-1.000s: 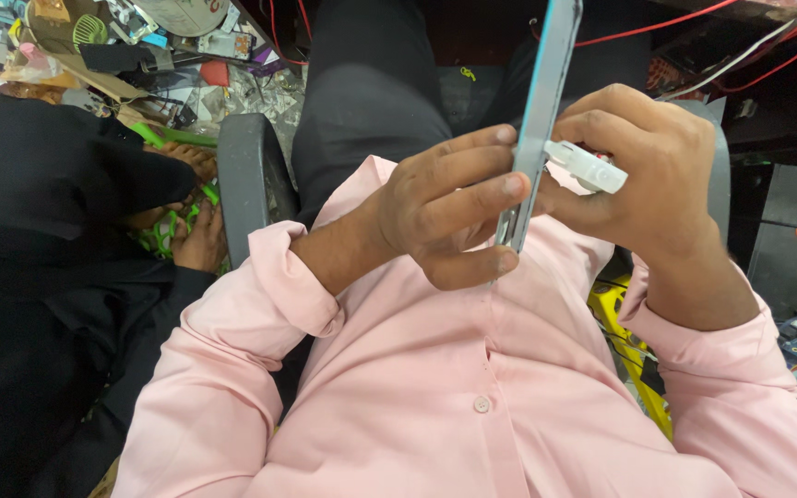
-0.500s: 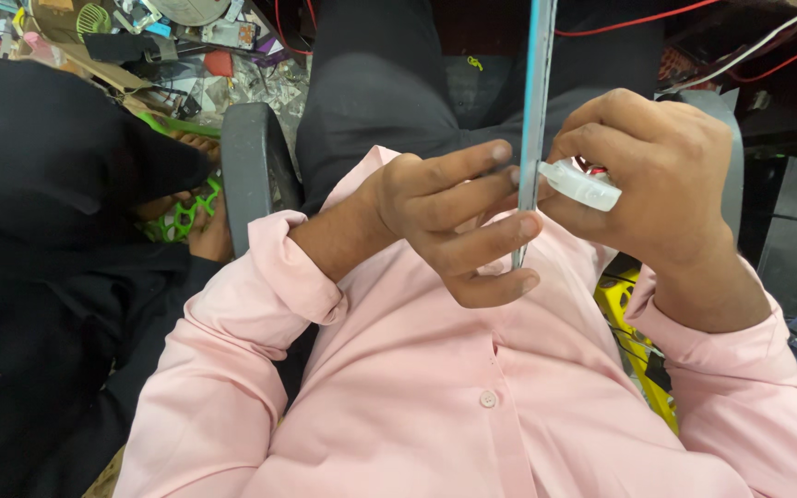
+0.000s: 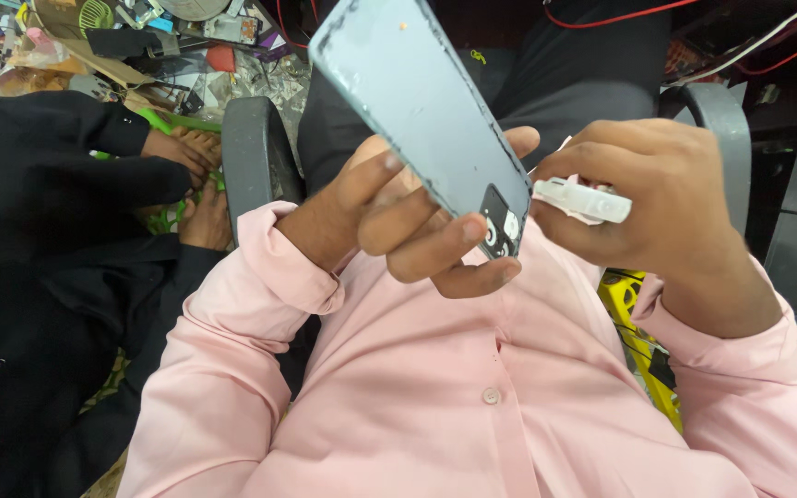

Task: The person sprays liquid onto a smartphone back cover, then removes a small metal bracket from the phone's interior. They place the bracket back into the phone and use a screwdriver to tighten screws around the camera module area.

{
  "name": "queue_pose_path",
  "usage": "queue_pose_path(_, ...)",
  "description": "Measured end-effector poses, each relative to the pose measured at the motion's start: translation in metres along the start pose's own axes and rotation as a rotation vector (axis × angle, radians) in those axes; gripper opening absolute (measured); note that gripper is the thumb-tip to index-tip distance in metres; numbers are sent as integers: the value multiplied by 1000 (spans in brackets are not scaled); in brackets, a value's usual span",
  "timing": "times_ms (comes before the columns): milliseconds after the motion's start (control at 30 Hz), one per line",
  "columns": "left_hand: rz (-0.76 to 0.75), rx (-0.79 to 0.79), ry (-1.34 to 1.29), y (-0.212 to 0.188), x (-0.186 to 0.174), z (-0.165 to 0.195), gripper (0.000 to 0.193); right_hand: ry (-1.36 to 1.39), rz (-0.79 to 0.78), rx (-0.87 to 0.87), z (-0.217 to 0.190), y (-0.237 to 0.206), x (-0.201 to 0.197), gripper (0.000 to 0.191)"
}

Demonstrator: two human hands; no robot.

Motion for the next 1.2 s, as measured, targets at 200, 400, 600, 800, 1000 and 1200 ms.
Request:
queue_pose_path(200,-312,167,41,2,-16,-15,92,39,-85,74,11,-9,13,25)
queue_pose_path(400,-340,204,62,0,-15,-14,92,115,-94,52,8,-12,14,23)
queue_pose_path(600,-305,218,84,-4,-15,-11,91,117,-133,14,-1,-16,15,23)
queue_pose_path(800,-311,194,45,-3,-15,-12,91,93,-97,82,8,-13,14,22)
queue_pose_path(1000,-308,220,66,-4,-14,-12,90,135,-135,20,2,-15,17,22)
queue_pose_path(1200,-279,207,74,-5,-13,-10,89,102,-114,68,16,-18,21,21)
Point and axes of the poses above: each hand's wrist, its own y-axis towards the middle knuckle, its own x-axis out of the palm, z = x × y, the point moved 7 cm from there along y, towards the middle knuckle, and after that the axes turned 8 degrees about -y, right-handed, at the moved point
